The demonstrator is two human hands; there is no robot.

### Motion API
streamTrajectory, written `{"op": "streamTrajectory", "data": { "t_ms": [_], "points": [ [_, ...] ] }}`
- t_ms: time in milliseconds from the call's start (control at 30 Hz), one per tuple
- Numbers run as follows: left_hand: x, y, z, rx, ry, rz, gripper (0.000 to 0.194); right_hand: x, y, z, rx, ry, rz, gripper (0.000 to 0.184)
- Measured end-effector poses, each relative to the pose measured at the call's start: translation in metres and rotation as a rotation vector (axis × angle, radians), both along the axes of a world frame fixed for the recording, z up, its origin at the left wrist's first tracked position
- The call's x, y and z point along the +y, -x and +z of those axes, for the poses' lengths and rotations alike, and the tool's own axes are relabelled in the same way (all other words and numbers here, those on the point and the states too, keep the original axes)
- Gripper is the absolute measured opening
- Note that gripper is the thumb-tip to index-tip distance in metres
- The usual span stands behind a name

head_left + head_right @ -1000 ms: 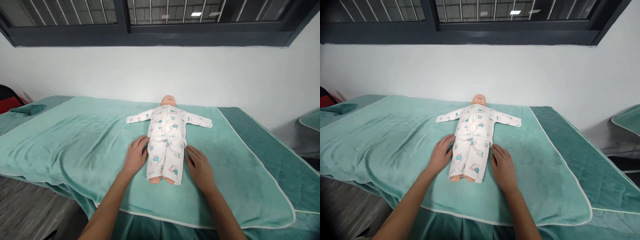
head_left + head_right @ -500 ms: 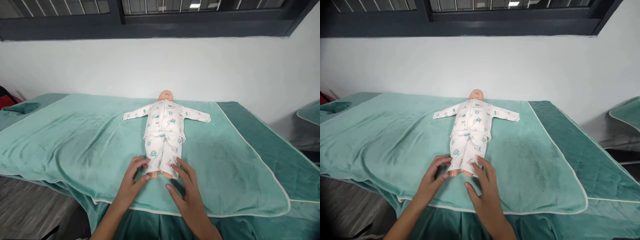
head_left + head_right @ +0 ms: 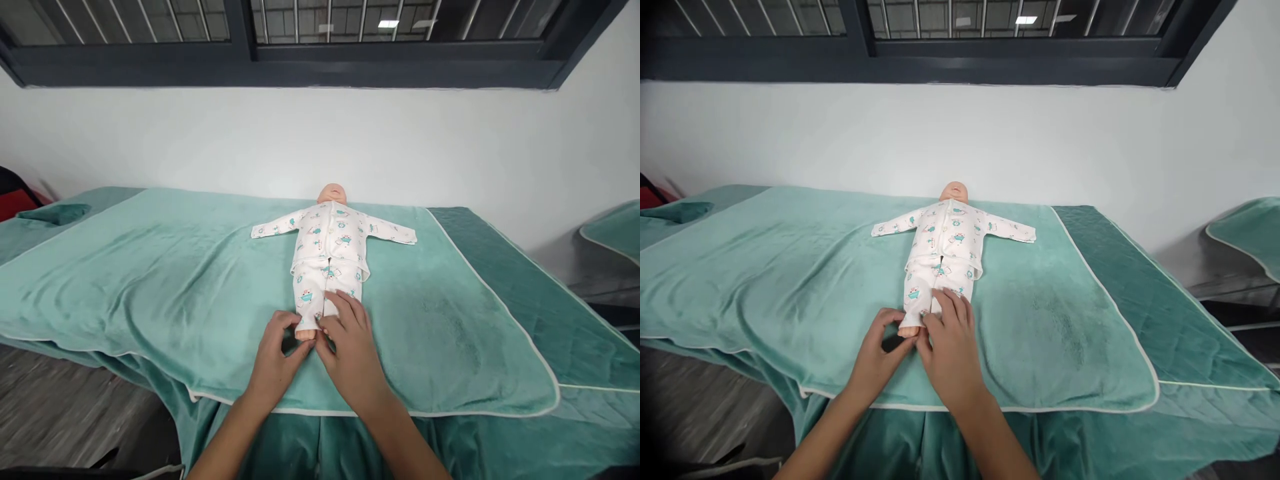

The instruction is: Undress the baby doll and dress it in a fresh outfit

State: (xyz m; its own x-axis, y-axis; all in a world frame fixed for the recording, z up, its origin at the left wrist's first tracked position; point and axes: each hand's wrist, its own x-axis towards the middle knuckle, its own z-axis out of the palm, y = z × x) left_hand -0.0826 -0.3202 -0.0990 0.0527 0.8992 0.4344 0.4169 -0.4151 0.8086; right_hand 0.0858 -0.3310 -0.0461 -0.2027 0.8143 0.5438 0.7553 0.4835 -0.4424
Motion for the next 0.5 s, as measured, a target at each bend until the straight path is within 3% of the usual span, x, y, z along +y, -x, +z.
{"op": "streamTrajectory", "data": {
  "t_ms": [200, 367, 500],
  "points": [
    [0.0, 0.004, 0.002, -0.021, -0.054, 0.003, 0.016, -0.013, 0.003, -0.003, 0.119, -0.012, 0.082, 0.017],
    [0.001, 0.004, -0.012, 0.042, -0.092, 0.051, 0.018, -0.018, -0.003, -0.016, 0.047, -0.029, 0.045, 0.015],
    [-0.004, 0.002, -0.023, 0.099, -0.086, 0.101, 0.023, -0.018, -0.013, -0.026, 0.117, -0.042, -0.074, 0.027]
  ]
}}
